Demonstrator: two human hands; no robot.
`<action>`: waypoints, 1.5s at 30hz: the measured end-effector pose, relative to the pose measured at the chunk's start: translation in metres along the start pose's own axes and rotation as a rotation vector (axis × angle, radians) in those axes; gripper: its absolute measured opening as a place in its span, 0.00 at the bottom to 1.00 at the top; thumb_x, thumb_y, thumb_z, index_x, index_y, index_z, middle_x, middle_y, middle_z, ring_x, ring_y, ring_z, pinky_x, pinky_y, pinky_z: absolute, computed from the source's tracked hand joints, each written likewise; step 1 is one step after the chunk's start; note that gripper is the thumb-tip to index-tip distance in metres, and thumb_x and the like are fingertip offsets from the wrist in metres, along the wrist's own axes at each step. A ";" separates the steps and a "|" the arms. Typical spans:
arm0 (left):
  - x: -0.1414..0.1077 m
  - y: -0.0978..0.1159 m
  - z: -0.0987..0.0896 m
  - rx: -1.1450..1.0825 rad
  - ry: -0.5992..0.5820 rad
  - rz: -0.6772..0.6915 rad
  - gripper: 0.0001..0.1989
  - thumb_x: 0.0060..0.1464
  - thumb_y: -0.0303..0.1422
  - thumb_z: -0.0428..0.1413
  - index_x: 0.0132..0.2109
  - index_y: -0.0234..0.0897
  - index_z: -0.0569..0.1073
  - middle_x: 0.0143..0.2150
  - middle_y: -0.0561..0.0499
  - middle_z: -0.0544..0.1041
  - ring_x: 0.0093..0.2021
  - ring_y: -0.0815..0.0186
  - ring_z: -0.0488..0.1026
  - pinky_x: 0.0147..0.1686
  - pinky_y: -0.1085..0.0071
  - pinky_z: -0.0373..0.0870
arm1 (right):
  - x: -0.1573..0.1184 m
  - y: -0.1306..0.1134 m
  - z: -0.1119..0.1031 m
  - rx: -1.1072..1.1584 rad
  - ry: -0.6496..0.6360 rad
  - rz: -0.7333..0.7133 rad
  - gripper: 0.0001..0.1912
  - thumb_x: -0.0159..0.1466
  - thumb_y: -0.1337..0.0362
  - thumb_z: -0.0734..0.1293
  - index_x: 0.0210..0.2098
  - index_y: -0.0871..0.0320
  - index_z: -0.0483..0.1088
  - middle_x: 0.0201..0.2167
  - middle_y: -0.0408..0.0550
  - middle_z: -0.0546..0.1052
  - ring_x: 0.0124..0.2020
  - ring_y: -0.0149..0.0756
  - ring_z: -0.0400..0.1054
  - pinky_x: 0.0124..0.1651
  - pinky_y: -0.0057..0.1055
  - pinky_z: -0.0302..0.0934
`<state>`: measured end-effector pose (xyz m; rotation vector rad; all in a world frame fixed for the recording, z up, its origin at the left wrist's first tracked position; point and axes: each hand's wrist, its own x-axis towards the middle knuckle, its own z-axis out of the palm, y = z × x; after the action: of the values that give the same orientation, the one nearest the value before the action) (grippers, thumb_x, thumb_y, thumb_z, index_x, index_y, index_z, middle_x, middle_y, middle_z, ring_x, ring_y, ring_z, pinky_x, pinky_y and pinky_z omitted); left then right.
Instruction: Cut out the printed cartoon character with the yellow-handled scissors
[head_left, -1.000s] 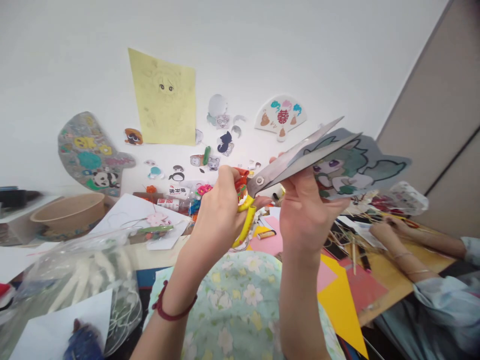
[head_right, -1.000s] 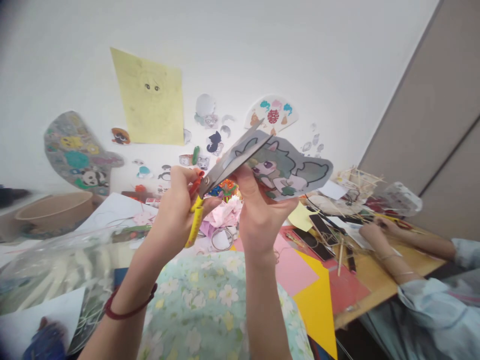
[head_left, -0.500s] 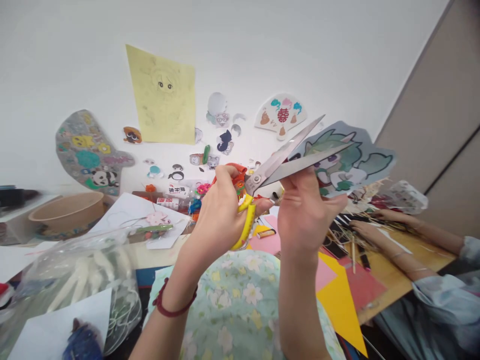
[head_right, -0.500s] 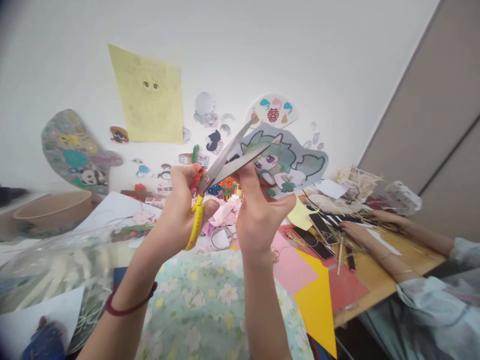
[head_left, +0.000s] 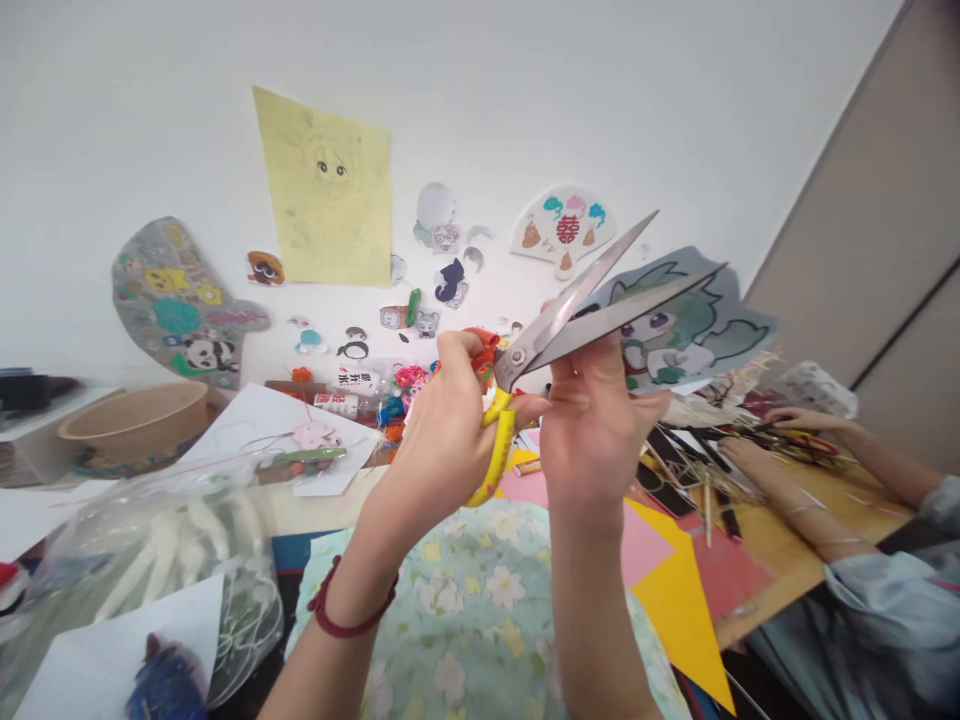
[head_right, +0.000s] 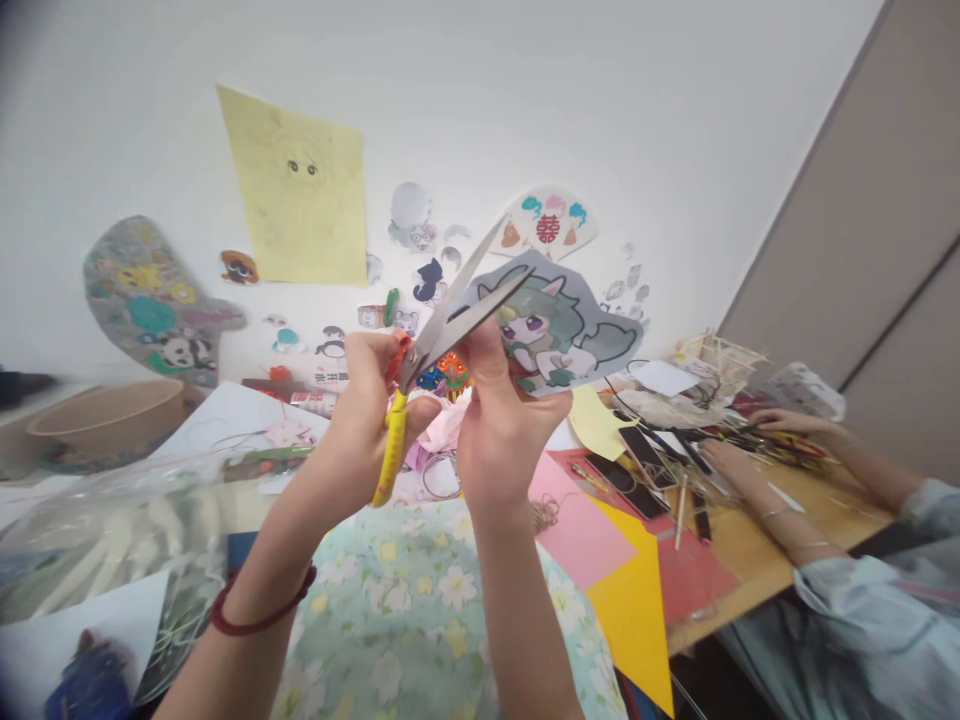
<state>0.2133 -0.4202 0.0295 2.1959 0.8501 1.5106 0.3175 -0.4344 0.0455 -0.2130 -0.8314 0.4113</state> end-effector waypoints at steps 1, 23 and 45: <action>0.000 0.000 0.000 -0.008 0.002 0.002 0.25 0.59 0.53 0.55 0.47 0.42 0.53 0.39 0.48 0.66 0.30 0.65 0.63 0.31 0.65 0.61 | -0.001 0.000 0.000 0.004 0.003 0.017 0.12 0.57 0.62 0.75 0.41 0.52 0.77 0.44 0.43 0.82 0.46 0.38 0.79 0.52 0.41 0.75; -0.001 0.017 -0.013 -0.639 0.274 0.121 0.16 0.55 0.31 0.63 0.43 0.41 0.62 0.34 0.55 0.76 0.29 0.73 0.71 0.33 0.68 0.69 | 0.000 -0.014 -0.006 -0.241 -0.285 -0.032 0.04 0.58 0.69 0.75 0.29 0.54 0.79 0.26 0.39 0.81 0.27 0.30 0.76 0.31 0.28 0.76; -0.002 0.010 -0.023 -0.612 0.239 0.189 0.18 0.54 0.29 0.63 0.43 0.42 0.60 0.33 0.56 0.74 0.32 0.71 0.72 0.34 0.68 0.68 | 0.002 -0.017 -0.013 -0.171 -0.449 0.304 0.03 0.58 0.65 0.76 0.30 0.55 0.79 0.24 0.39 0.80 0.22 0.28 0.74 0.26 0.26 0.72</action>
<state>0.1948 -0.4299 0.0426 1.6985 0.1877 1.8429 0.3331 -0.4492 0.0443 -0.4182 -1.2845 0.6889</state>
